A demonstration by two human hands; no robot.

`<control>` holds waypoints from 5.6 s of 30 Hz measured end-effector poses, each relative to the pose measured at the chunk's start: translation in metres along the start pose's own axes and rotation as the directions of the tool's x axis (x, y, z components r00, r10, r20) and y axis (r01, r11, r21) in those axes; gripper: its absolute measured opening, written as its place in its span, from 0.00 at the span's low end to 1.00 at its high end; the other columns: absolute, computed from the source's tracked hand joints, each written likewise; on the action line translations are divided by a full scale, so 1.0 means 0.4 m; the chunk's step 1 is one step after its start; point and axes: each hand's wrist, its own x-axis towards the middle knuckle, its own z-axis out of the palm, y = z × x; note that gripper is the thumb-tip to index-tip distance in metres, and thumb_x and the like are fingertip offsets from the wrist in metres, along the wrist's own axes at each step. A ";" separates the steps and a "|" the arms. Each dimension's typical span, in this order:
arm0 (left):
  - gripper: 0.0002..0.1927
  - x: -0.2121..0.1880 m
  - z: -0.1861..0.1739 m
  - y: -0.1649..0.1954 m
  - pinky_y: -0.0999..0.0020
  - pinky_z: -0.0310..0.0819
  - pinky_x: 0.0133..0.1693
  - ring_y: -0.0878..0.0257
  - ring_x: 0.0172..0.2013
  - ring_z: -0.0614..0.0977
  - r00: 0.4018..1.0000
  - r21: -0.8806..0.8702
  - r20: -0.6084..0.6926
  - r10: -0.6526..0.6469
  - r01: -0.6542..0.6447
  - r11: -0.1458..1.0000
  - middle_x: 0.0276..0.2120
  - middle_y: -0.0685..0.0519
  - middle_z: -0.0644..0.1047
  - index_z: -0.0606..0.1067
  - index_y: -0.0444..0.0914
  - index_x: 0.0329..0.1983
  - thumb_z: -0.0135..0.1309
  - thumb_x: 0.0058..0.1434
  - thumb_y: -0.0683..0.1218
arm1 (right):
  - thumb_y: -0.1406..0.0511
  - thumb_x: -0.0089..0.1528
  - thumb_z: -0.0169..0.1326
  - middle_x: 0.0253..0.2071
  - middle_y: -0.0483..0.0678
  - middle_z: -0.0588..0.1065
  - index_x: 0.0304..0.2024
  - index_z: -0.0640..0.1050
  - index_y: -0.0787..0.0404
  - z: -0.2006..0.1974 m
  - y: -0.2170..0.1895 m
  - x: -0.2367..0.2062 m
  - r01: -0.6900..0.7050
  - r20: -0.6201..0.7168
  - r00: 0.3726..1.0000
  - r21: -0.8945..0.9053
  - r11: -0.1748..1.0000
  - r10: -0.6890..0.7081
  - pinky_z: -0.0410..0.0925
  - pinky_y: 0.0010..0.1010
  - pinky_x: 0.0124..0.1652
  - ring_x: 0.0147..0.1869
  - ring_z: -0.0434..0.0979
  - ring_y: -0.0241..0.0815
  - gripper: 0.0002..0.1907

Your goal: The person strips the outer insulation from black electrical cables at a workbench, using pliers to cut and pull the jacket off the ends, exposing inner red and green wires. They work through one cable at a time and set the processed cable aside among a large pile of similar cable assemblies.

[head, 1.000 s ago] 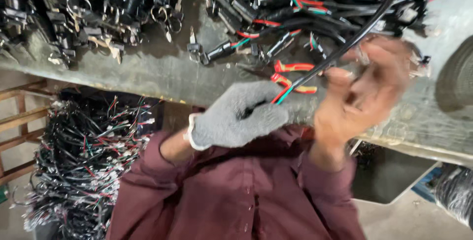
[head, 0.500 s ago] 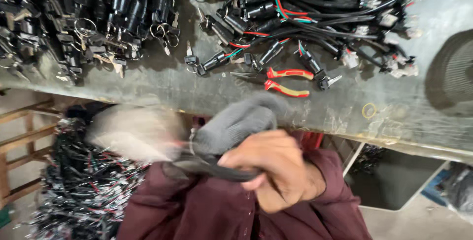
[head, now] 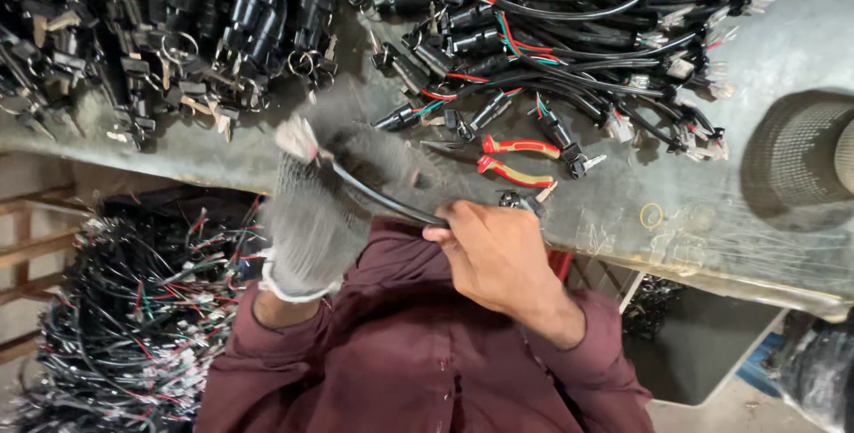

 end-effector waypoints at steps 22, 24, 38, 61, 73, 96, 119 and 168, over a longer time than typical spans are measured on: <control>0.13 -0.065 0.211 -0.137 0.57 0.75 0.42 0.50 0.39 0.83 0.656 0.727 0.638 -0.403 -0.340 0.597 0.35 0.50 0.80 0.79 0.42 0.45 0.56 0.67 0.55 | 0.57 0.73 0.44 0.34 0.49 0.70 0.40 0.70 0.62 -0.276 -0.100 0.045 0.394 -0.437 0.895 0.867 0.305 0.088 0.63 0.41 0.45 0.40 0.71 0.47 0.15; 0.13 -0.038 0.198 -0.126 0.55 0.74 0.45 0.49 0.42 0.82 0.649 0.670 0.704 -0.287 -0.475 0.570 0.38 0.50 0.80 0.79 0.42 0.45 0.57 0.66 0.55 | 0.57 0.74 0.43 0.30 0.46 0.70 0.38 0.69 0.60 -0.265 -0.048 -0.013 0.383 -0.425 0.896 0.885 0.263 0.127 0.63 0.38 0.42 0.36 0.70 0.43 0.14; 0.16 0.077 0.100 -0.020 0.65 0.72 0.59 0.65 0.56 0.76 0.805 0.693 0.550 -0.225 -0.289 0.660 0.53 0.53 0.76 0.74 0.35 0.61 0.53 0.72 0.44 | 0.59 0.77 0.35 0.52 0.52 0.75 0.67 0.66 0.69 0.044 0.151 -0.080 -0.364 -0.040 0.917 0.324 0.873 0.397 0.68 0.33 0.53 0.52 0.76 0.43 0.24; 0.41 0.076 0.101 -0.033 0.73 0.78 0.47 0.71 0.42 0.80 0.916 0.752 0.303 -0.262 -0.061 0.656 0.39 0.55 0.80 0.64 0.34 0.73 0.69 0.58 0.41 | 0.81 0.55 0.49 0.41 0.55 0.69 0.58 0.71 0.67 0.021 0.061 -0.038 -0.088 -0.152 0.981 0.182 0.979 0.116 0.67 0.34 0.40 0.39 0.70 0.54 0.28; 0.30 0.006 0.121 -0.068 0.52 0.71 0.53 0.42 0.50 0.77 0.829 0.787 0.548 0.111 -0.556 0.267 0.54 0.41 0.76 0.62 0.29 0.70 0.55 0.68 0.43 | 0.57 0.75 0.50 0.32 0.40 0.68 0.53 0.76 0.68 0.062 0.148 -0.077 -0.297 -0.042 0.897 0.681 0.670 0.440 0.59 0.23 0.38 0.34 0.61 0.28 0.19; 0.12 0.073 0.084 -0.035 0.49 0.61 0.68 0.58 0.53 0.82 0.688 0.568 0.692 -0.217 -0.335 0.752 0.45 0.56 0.82 0.81 0.40 0.44 0.66 0.57 0.46 | 0.55 0.68 0.53 0.71 0.52 0.64 0.74 0.50 0.68 0.082 0.177 -0.119 -0.373 0.404 0.902 0.907 0.194 -0.155 0.58 0.35 0.68 0.73 0.63 0.43 0.42; 0.16 0.079 0.105 -0.045 0.62 0.71 0.60 0.50 0.55 0.77 0.860 0.731 0.502 0.094 -0.480 0.486 0.52 0.45 0.74 0.68 0.35 0.65 0.48 0.76 0.41 | 0.53 0.64 0.61 0.51 0.47 0.72 0.51 0.75 0.59 -0.024 0.208 -0.033 -0.161 -0.186 0.974 -0.187 0.969 0.126 0.62 0.44 0.53 0.54 0.71 0.49 0.21; 0.32 -0.027 0.090 -0.088 0.47 0.73 0.49 0.42 0.52 0.77 0.811 0.714 0.585 0.000 -0.515 -0.475 0.60 0.38 0.73 0.70 0.37 0.67 0.59 0.59 0.47 | 0.61 0.57 0.66 0.37 0.53 0.75 0.42 0.71 0.61 -0.026 0.057 -0.009 -0.241 -0.094 0.969 -0.165 0.957 0.228 0.67 0.45 0.37 0.41 0.76 0.57 0.19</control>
